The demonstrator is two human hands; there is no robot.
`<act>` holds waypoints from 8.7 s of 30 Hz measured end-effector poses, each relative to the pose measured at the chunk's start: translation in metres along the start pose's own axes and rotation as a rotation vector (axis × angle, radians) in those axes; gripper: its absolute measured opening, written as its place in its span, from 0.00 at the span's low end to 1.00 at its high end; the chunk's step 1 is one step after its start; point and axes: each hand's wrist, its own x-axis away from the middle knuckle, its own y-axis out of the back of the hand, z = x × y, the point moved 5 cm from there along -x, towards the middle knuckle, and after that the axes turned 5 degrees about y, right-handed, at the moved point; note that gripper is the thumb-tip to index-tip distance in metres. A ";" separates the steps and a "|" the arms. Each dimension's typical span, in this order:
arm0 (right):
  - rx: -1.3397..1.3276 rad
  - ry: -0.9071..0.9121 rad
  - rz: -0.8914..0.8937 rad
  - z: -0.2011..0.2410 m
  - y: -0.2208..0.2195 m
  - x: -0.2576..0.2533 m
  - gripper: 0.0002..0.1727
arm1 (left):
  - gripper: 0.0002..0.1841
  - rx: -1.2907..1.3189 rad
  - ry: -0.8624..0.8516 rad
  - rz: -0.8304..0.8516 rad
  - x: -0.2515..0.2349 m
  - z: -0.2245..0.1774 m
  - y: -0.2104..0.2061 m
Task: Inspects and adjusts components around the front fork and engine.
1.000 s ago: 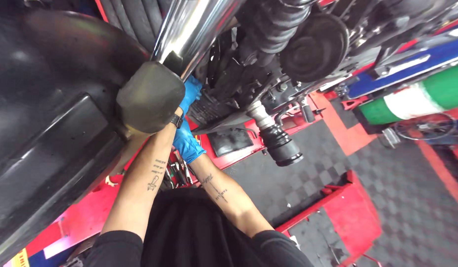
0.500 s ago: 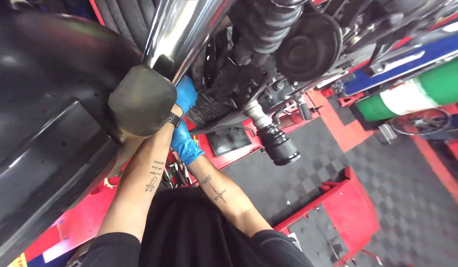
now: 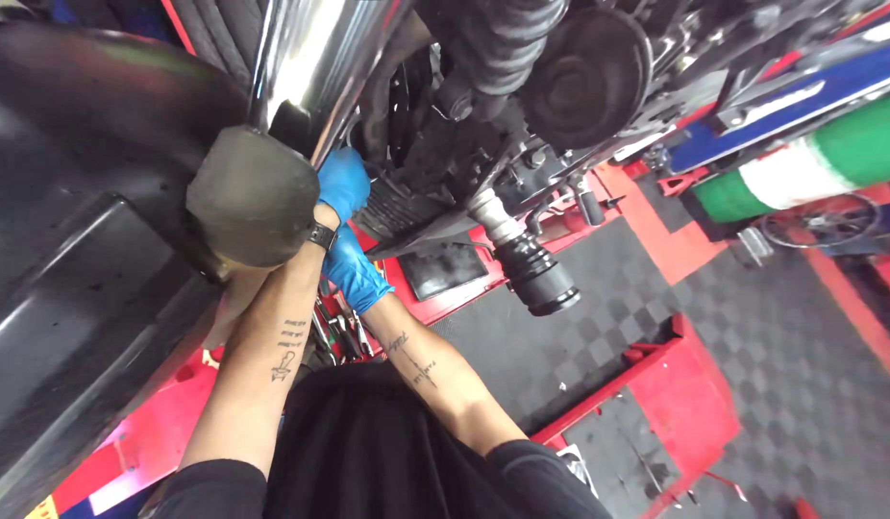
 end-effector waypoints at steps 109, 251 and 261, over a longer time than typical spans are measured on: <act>0.150 0.024 -0.009 0.016 -0.002 0.006 0.14 | 0.10 0.895 -0.166 -0.531 0.090 0.145 -0.021; 0.125 0.047 -0.093 0.028 -0.005 -0.014 0.13 | 0.13 1.102 -0.237 -0.498 0.086 0.155 -0.027; 0.110 0.045 -0.092 0.030 -0.005 -0.015 0.14 | 0.14 1.080 -0.264 -0.492 0.088 0.145 -0.025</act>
